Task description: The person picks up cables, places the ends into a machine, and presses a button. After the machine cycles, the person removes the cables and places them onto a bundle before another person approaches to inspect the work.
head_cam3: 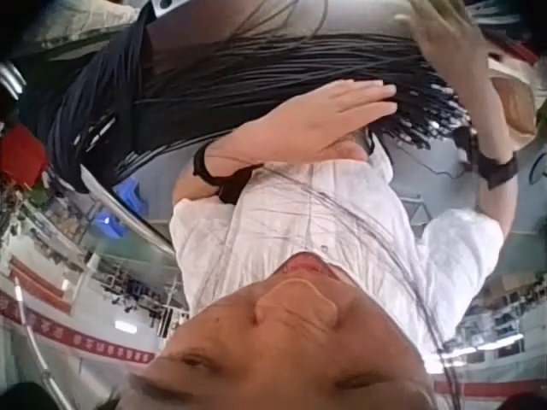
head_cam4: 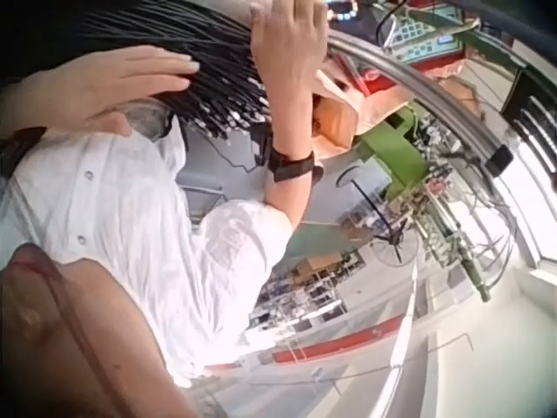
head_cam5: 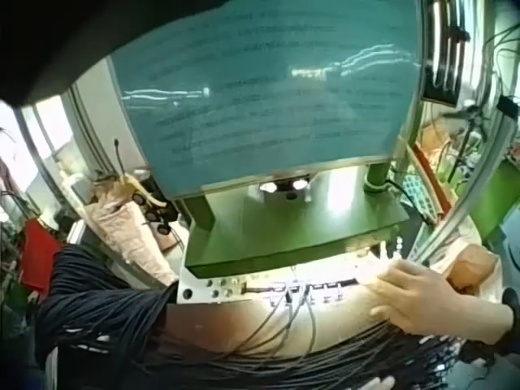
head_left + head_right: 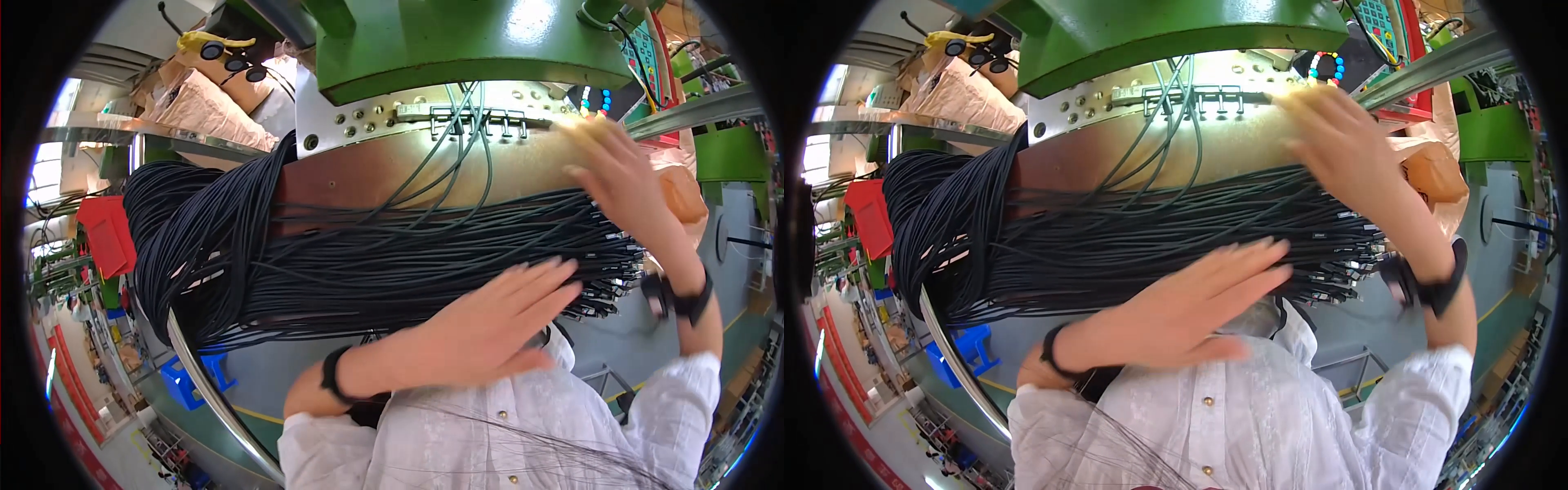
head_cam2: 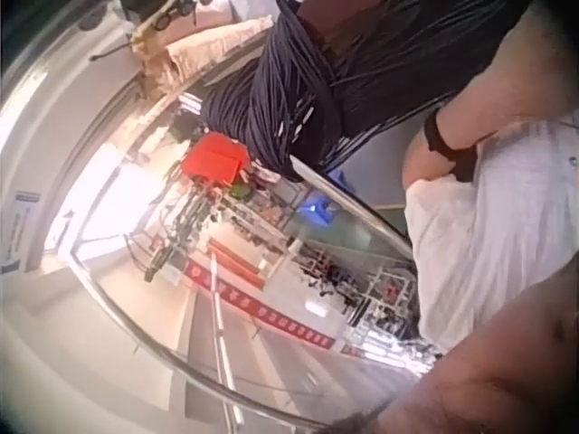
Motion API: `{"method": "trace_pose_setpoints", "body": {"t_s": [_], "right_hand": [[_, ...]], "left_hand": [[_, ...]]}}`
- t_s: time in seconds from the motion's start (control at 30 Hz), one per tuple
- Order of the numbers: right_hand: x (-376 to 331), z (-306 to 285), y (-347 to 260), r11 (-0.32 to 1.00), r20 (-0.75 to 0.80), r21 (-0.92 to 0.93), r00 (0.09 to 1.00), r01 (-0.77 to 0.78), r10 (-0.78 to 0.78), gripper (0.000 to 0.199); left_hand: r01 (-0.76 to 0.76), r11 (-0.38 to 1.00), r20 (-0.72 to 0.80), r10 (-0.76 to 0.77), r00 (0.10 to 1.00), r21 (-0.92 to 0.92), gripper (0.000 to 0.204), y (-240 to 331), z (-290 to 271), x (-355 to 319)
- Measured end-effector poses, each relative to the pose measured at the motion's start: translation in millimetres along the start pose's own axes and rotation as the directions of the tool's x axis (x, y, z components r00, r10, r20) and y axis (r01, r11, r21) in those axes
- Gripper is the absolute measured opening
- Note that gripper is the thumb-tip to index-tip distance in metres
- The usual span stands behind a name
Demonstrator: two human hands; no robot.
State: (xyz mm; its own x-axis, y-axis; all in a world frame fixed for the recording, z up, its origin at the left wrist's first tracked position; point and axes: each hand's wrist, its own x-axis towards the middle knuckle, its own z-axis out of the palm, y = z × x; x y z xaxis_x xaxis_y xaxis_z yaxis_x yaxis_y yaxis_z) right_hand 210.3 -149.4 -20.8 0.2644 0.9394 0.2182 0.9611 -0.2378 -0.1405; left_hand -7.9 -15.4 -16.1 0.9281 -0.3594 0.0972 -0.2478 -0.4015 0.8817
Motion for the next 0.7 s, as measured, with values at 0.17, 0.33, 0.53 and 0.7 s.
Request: {"method": "trace_pose_setpoints", "body": {"t_s": [0.17, 0.33, 0.53, 0.7], "right_hand": [[58, 59, 4, 0.995, 0.009, -0.038, 0.996, 0.094, -0.094, 0.047], [27, 42, 16, 0.979, 0.063, -0.089, 0.982, 0.183, -0.178, 0.037], [40, 29, 23, 0.95, 0.172, 0.24, 0.972, -0.198, 0.159, 0.027], [19, 37, 17, 0.923, -0.145, 0.352, 0.965, -0.154, 0.217, 0.02]], "left_hand": [[0.207, 0.86, -0.188, -0.132, 0.973, 0.466, 0.069, -29, 4, 42], [0.513, 0.445, -0.361, -0.383, 0.85, 0.734, 0.059, -50, -59, -48], [0.442, 0.628, -0.299, -0.326, 0.897, 0.641, 0.042, -64, -91, -46], [0.506, 0.795, -0.377, -0.379, 0.845, 0.335, 0.021, -79, -102, -45]]}}
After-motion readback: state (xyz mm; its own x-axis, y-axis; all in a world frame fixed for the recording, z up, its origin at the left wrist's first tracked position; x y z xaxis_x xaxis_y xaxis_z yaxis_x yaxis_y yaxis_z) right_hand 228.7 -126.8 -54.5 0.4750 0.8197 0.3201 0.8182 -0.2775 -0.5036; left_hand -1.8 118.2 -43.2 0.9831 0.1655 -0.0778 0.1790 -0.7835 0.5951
